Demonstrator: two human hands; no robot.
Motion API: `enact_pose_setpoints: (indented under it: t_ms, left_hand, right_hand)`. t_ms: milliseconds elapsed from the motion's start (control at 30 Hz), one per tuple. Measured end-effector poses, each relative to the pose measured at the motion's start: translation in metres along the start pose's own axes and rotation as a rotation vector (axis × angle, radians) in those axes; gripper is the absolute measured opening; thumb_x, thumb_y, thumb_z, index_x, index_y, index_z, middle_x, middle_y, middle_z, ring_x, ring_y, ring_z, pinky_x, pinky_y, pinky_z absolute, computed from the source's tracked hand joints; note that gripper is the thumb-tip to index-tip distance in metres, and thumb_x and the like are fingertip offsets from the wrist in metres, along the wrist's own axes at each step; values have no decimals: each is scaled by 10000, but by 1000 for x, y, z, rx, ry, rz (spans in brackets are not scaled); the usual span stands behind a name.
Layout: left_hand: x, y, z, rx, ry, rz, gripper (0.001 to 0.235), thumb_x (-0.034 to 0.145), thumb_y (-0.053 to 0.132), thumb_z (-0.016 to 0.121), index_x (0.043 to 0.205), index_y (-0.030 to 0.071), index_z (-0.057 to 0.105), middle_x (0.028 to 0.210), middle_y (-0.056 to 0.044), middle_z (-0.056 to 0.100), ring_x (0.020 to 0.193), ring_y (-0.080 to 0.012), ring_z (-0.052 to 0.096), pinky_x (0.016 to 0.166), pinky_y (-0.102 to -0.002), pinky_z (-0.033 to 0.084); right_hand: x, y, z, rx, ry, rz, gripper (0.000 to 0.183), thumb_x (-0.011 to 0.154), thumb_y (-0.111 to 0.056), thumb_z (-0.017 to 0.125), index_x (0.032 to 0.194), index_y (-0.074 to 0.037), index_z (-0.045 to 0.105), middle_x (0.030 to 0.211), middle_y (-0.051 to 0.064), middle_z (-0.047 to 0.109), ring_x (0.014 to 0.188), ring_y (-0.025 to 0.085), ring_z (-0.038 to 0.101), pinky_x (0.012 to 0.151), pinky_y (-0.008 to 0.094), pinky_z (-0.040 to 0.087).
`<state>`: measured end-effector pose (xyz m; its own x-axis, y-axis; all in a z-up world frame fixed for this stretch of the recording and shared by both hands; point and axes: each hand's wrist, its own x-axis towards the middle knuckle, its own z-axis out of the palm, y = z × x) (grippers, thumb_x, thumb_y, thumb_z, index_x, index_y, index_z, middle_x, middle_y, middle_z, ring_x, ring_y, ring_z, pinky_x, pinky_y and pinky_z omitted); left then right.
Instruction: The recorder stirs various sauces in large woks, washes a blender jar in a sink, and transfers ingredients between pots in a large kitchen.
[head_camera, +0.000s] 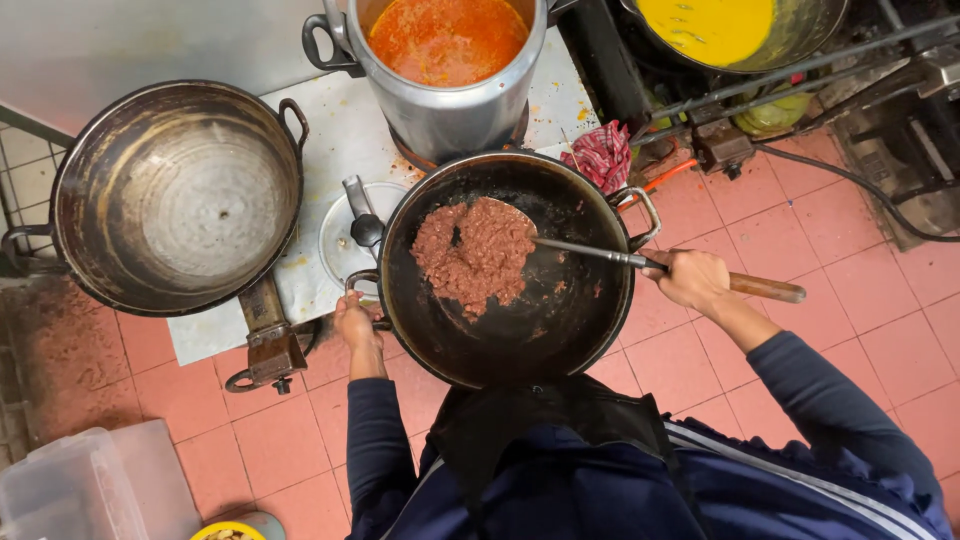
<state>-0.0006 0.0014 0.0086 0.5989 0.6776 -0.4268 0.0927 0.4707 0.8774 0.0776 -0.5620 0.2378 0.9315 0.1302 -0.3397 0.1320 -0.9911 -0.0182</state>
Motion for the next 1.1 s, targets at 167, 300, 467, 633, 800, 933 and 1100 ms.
enact_pose_setpoints:
  t_ms: [167, 300, 467, 633, 800, 933, 1100]
  left_hand:
    - [2, 3, 1, 22, -2, -1, 197, 1058, 215, 556, 946, 66, 621, 730, 6, 575, 449, -78, 389, 419, -273, 383]
    - [7, -6, -4, 40, -19, 13, 234, 1083, 239, 577, 934, 65, 627, 621, 11, 448, 457, -71, 378, 425, -259, 365]
    - [1, 3, 2, 50, 3, -14, 224, 1059, 225, 558, 916, 65, 621, 604, 22, 489, 431, -84, 376, 413, -271, 377]
    - [5, -3, -2, 47, -1, -16, 232, 1069, 233, 558, 929, 62, 626, 614, 19, 482, 440, -82, 382, 418, -268, 371]
    - [6, -3, 2, -3, -4, -19, 190, 1044, 227, 557, 941, 79, 619, 692, 41, 573, 449, -76, 382, 413, -276, 367]
    - [12, -12, 1, 13, 31, -47, 203, 1049, 237, 585, 942, 67, 620, 646, 10, 482, 437, -91, 374, 408, -283, 353]
    - [5, -5, 5, -14, 37, -67, 189, 1037, 237, 572, 950, 78, 627, 622, 34, 510, 434, -84, 379, 417, -278, 360]
  right_hand:
    - [8, 7, 22, 95, -76, 93, 416, 925, -523, 627, 1337, -471, 660, 1040, 43, 783, 956, 297, 732, 772, 445, 575]
    - [7, 11, 2, 177, -117, 115, 430, 880, -542, 653, 1307, -491, 669, 1044, 3, 793, 946, 266, 743, 753, 427, 582]
    - [-3, 2, -60, 38, -213, 178, 411, 896, -598, 648, 1299, -526, 687, 1020, 11, 809, 924, 245, 767, 760, 407, 591]
    - [9, 22, -110, 37, -166, 103, 399, 881, -575, 653, 1269, -504, 715, 1029, 2, 812, 935, 238, 761, 774, 406, 595]
    - [37, 34, -181, 44, -67, -44, 418, 838, -548, 679, 1247, -479, 728, 1075, -18, 805, 947, 225, 749, 831, 378, 576]
    - [67, 27, -243, 184, -83, -24, 418, 851, -524, 696, 1250, -417, 758, 1021, 1, 837, 892, 204, 744, 860, 382, 575]
    - [141, 10, -279, 285, -2, -40, 451, 869, -499, 725, 1295, -352, 753, 966, 74, 800, 855, 233, 759, 845, 405, 579]
